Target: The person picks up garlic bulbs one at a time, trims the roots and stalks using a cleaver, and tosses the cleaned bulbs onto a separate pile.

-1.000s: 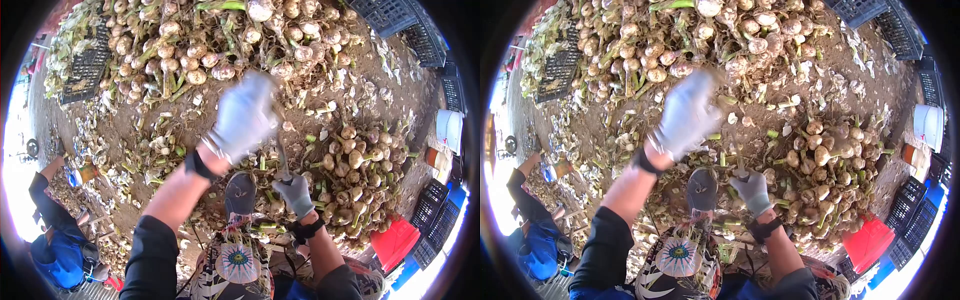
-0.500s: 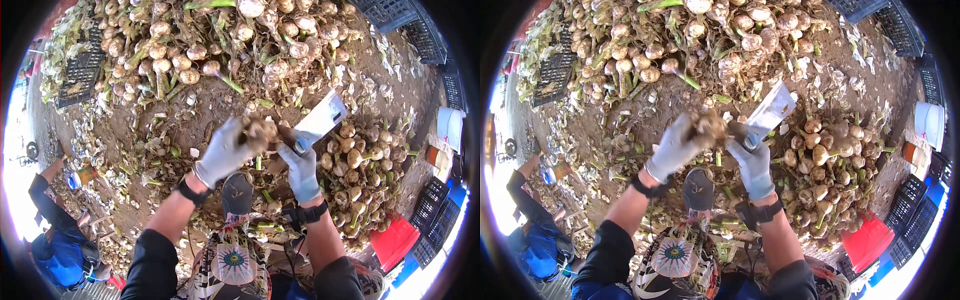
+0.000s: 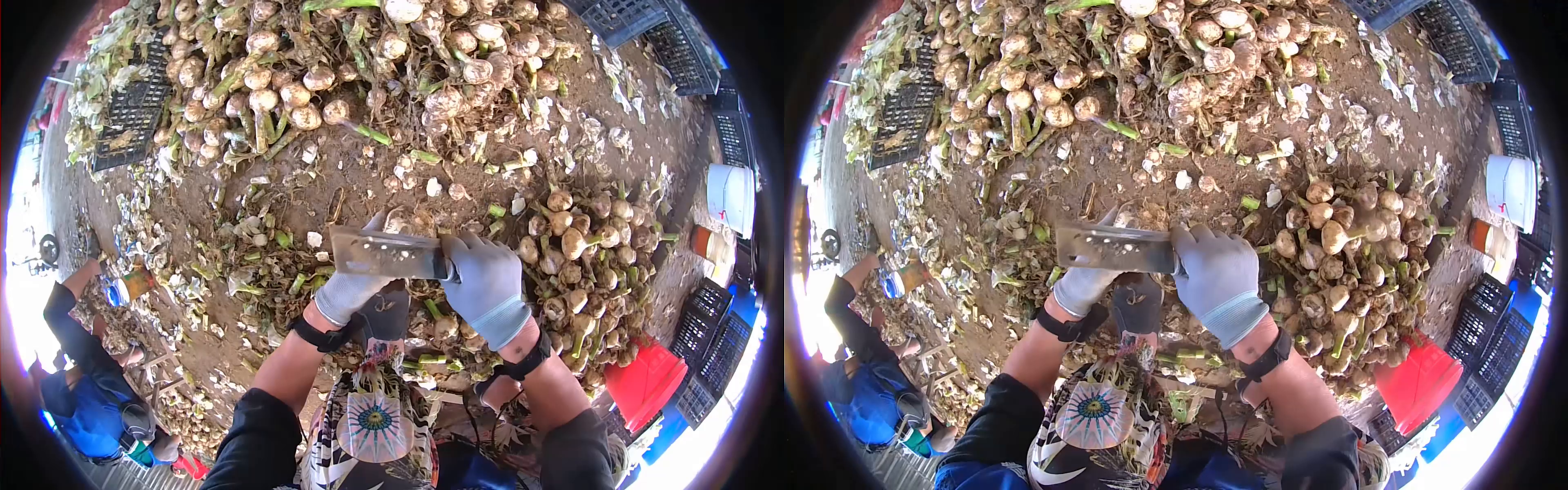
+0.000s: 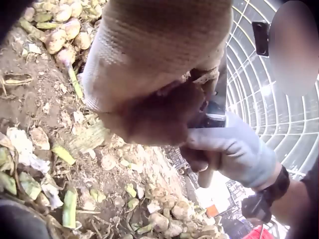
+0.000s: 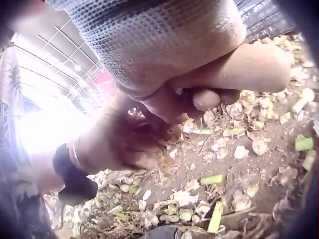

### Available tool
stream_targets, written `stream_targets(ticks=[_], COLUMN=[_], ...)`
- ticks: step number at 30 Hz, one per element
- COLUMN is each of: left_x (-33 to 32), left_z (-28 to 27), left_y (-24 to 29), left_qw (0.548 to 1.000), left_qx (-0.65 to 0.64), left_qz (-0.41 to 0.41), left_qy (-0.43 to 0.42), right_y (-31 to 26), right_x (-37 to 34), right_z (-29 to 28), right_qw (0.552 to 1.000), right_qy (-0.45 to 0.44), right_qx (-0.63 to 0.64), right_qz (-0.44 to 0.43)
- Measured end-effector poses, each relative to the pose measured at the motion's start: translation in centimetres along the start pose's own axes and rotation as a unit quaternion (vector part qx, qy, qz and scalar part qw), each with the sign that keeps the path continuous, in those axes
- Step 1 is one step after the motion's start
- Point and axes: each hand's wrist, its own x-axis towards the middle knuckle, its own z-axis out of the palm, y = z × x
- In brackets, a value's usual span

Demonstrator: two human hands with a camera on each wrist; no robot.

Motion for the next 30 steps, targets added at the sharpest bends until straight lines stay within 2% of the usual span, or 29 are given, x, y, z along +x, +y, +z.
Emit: stream_targets(ticks=[3,5,6,9,11,12,13,15,16,17,18,19,20,22,23,25,26,27,29,30], left_x=[-1.3,-1.2,-1.5,-1.7,-0.6,-1.3,-1.3,-0.8,-0.1,0.2,0.3,0.5,0.6,0.6,0.6,0.8,0.6,0.2,0.0,-0.1], left_z=[-0.5,-0.5,-0.5,0.9,1.1,1.6,3.2,4.0,3.3,3.3,3.0,2.5,2.3,2.0,2.0,2.0,1.9,1.7,0.9,0.6], left_y=[0.4,1.6,0.9,2.7,3.3,3.3,7.7,7.9,6.6,6.4,5.5,4.9,4.9,4.8,4.9,5.2,5.0,5.3,6.2,6.0], left_qw=[0.999,0.998,0.998,0.999,0.990,0.978,0.963,0.967,0.973,0.976,0.953,0.917,0.916,0.777,0.777,0.685,0.666,0.666,0.661,0.696], left_qx=[0.017,-0.013,-0.061,-0.024,-0.033,-0.042,0.177,0.229,0.208,0.200,0.291,0.380,0.382,0.590,0.591,0.657,0.682,0.681,0.671,0.651], left_qz=[0.043,-0.058,-0.027,0.002,-0.100,-0.161,0.055,-0.007,0.004,-0.038,0.029,0.097,0.099,0.167,0.166,0.244,0.199,0.199,0.248,0.225], left_qy=[-0.006,-0.011,-0.019,-0.027,-0.091,-0.122,-0.194,-0.110,-0.096,-0.081,-0.079,-0.075,-0.075,-0.139,-0.140,-0.198,-0.228,-0.229,-0.225,-0.201], right_y=[-0.1,-0.1,-0.3,-0.3,2.1,3.8,4.8,5.4,6.0,5.7,5.7,5.6,4.7,2.4,1.6,0.9,1.8,3.4,7.0,7.9], right_x=[-0.4,-0.8,-0.9,-1.2,-1.6,-0.7,-0.8,-2.9,-3.2,-3.3,-3.0,-2.6,-1.7,0.2,0.8,1.6,1.7,1.4,-1.9,-3.9], right_z=[0.7,1.1,1.2,2.0,3.2,2.5,2.7,4.5,5.2,5.2,5.1,5.1,4.4,2.8,2.5,2.3,2.7,3.3,6.0,7.7], right_qw=[0.999,0.999,0.999,1.000,0.993,0.966,0.951,0.954,0.952,0.946,0.938,0.939,0.941,0.951,0.950,0.984,0.982,0.976,0.954,0.953], right_qy=[-0.001,-0.007,-0.007,0.013,-0.021,-0.152,-0.196,-0.111,-0.086,-0.065,-0.067,-0.067,-0.076,-0.091,-0.092,-0.074,-0.105,-0.153,-0.189,-0.193], right_qx=[-0.009,-0.028,-0.029,0.011,0.074,0.007,-0.027,0.102,0.142,0.184,0.235,0.236,0.251,0.244,0.245,0.156,0.135,0.067,0.013,0.014], right_qz=[-0.036,-0.023,-0.024,-0.007,0.084,0.209,0.239,0.259,0.258,0.259,0.244,0.242,0.215,0.167,0.168,0.046,0.076,0.139,0.234,0.235])
